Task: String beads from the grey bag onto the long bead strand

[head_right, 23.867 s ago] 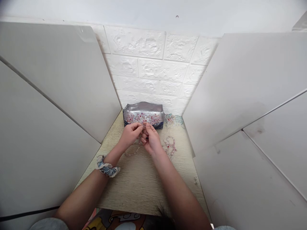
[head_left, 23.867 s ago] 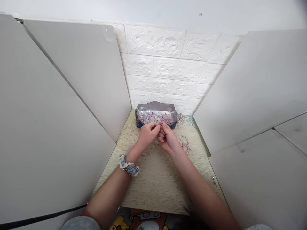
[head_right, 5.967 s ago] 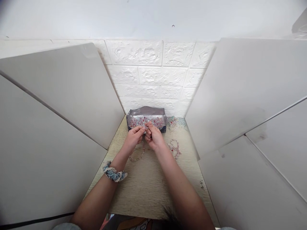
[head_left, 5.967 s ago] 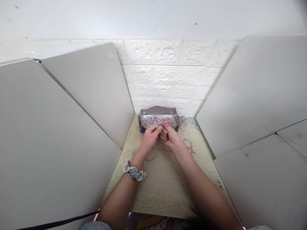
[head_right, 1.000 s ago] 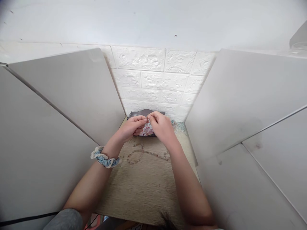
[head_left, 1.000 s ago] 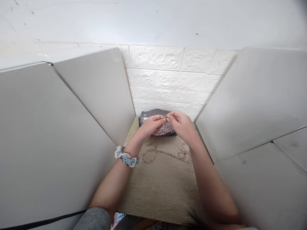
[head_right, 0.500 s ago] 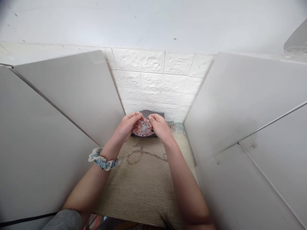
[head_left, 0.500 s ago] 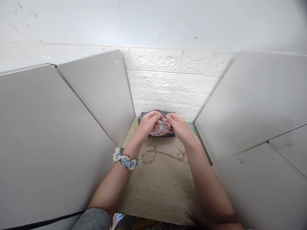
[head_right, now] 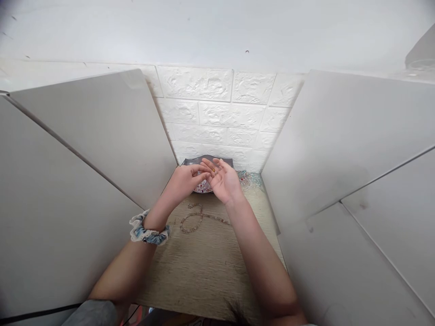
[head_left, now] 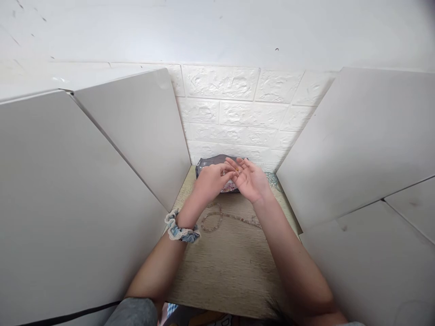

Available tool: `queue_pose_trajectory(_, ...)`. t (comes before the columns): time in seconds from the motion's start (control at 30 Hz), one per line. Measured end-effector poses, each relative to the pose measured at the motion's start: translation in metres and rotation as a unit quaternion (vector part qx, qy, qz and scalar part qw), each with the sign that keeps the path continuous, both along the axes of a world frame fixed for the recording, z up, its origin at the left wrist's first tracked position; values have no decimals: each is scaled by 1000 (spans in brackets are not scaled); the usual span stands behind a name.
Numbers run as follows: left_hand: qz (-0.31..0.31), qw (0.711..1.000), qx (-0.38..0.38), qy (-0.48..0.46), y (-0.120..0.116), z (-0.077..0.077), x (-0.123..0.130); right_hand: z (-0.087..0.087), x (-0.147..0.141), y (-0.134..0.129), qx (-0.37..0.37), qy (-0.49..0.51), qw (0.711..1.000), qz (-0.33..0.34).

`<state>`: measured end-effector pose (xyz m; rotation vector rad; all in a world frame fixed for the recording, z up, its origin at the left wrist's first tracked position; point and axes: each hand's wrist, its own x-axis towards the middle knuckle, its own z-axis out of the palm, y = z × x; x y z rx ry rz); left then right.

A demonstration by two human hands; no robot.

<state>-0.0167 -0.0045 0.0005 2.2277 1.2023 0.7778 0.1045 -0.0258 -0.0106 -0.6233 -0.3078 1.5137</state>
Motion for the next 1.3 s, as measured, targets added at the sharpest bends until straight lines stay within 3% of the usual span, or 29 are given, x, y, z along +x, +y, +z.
queue_pose_trajectory(0.4,40,990,62,121,1,-5,2,-11,-6,6,44,-85,995,39)
queue_pose_trajectory(0.53,55,989,55,122,-5,-3,4,-9,-7,5,63,-80,993,59)
queue_pose_trajectory(0.7,101,982,40,155,-14,0,7,-10,-9,4,29,-51,997,56)
queue_pose_trajectory(1.03,60,992,-2,108,-3,-5,3,-16,-12,8,14,-61,997,33)
queue_pose_trajectory(1.3,41,996,17,73,-1,-11,8,-13,-10,8,4,-74,997,9)
